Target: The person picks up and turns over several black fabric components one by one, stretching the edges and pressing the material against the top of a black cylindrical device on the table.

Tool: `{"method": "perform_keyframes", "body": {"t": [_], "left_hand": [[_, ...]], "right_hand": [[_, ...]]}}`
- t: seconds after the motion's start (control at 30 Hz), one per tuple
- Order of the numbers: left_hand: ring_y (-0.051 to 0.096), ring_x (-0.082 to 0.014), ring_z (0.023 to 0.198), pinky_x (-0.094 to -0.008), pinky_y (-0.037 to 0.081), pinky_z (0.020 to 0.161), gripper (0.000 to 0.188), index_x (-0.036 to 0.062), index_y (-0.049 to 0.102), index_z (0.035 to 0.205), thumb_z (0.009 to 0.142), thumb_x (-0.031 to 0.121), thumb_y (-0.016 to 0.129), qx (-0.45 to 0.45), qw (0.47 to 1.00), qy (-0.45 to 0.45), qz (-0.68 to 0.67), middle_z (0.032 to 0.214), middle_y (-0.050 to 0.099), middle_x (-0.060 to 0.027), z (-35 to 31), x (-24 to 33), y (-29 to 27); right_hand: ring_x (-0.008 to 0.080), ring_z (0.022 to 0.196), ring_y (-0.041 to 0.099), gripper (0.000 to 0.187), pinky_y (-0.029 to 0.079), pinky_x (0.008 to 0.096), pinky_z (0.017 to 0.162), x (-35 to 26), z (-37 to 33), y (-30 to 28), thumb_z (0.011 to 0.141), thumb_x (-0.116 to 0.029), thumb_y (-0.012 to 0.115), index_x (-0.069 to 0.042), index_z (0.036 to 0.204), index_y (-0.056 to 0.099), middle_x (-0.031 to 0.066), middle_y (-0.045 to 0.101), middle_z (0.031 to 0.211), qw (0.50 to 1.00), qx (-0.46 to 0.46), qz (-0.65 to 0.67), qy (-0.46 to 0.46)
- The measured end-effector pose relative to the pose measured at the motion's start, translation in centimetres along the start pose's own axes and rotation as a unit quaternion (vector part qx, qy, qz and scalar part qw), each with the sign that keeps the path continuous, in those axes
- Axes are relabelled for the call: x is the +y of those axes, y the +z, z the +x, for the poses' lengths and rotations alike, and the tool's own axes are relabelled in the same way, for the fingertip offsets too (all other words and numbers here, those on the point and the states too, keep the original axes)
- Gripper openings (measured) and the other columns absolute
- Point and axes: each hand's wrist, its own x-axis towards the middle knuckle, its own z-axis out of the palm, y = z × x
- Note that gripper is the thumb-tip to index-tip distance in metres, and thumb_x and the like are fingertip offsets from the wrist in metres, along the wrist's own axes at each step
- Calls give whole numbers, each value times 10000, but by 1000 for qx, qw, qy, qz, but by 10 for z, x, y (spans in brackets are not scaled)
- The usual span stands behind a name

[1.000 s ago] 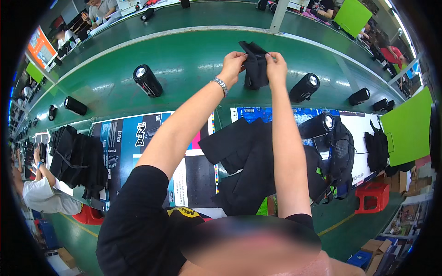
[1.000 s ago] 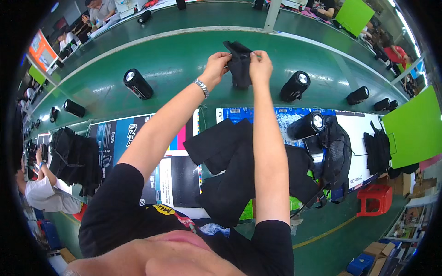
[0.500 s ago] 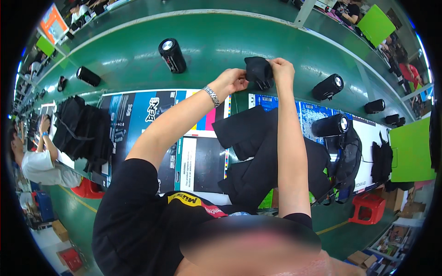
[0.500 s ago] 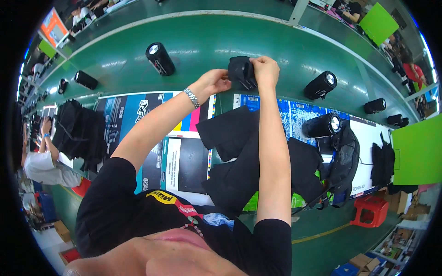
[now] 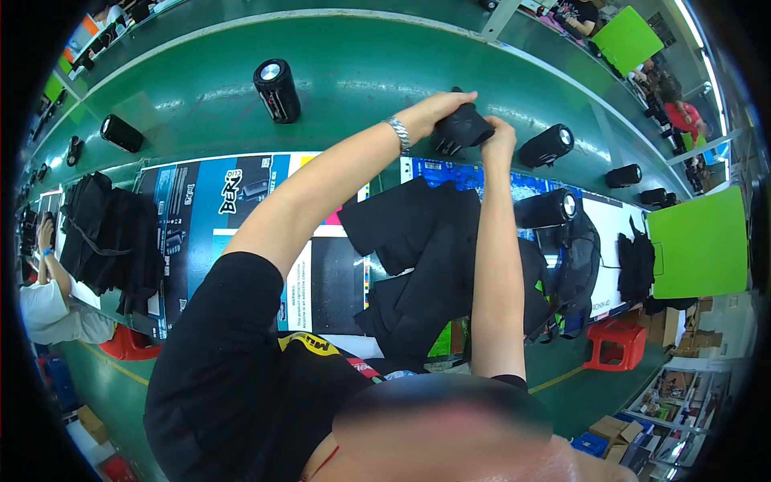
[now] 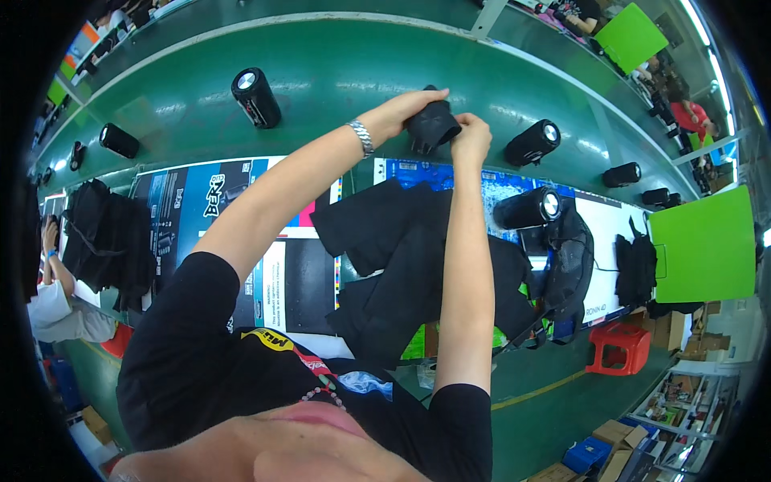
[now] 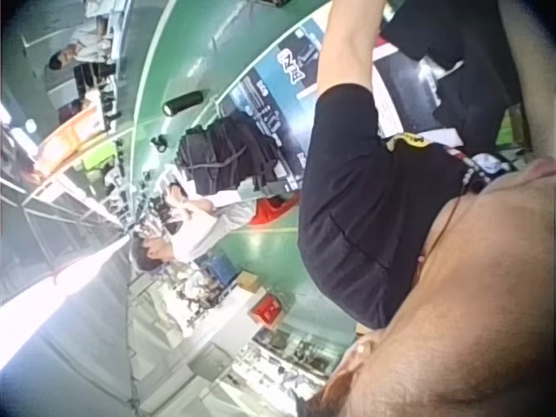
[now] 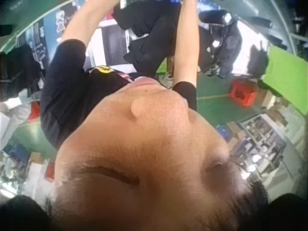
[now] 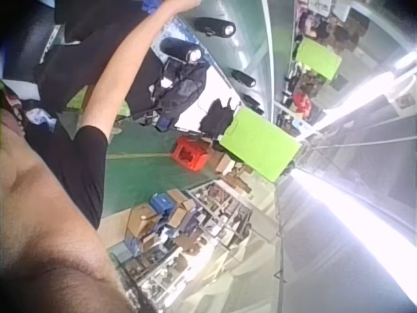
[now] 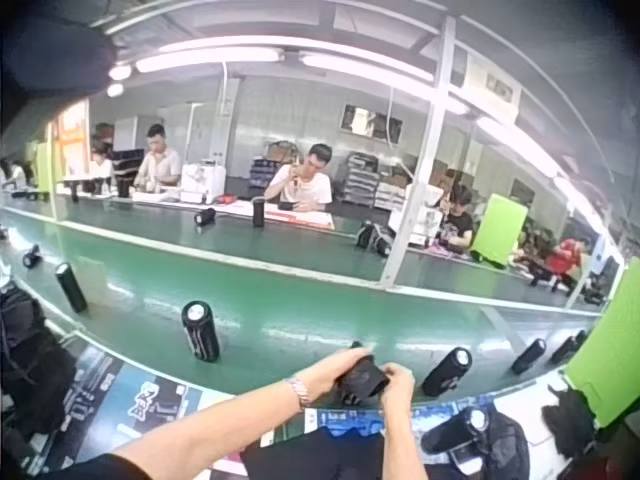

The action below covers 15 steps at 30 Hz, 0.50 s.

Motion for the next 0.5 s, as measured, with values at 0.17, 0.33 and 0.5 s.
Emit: {"method": "perform_keyframes", "body": {"t": [0.17,0.33,0.5], "left_hand": [[594,-151,680,-281,469,635,268,1,622,908,905,253,533,78,992,59,-84,849,639,-92,22,-23,-2],[591,-208,946,-324,457,794,310,-5,616,1062,863,224,554,40,984,161,57,1054,636,-125,65,-65,-33],[326,-343,1324,-515,208,1082,325,183,609,1193,892,237,497,94,854,269,435,1348,486,-79,107,-103,-70]], "right_hand": [[169,706,627,216,478,323,704,11,8,1,785,-206,637,-3,813,705,118,679,728,989,-30,115,88],[182,693,629,250,477,325,695,20,-1,4,785,-236,655,10,797,698,107,674,710,986,7,144,79],[302,727,655,255,487,382,695,19,-14,18,794,-257,667,-6,753,665,149,669,724,997,63,17,40]]}}
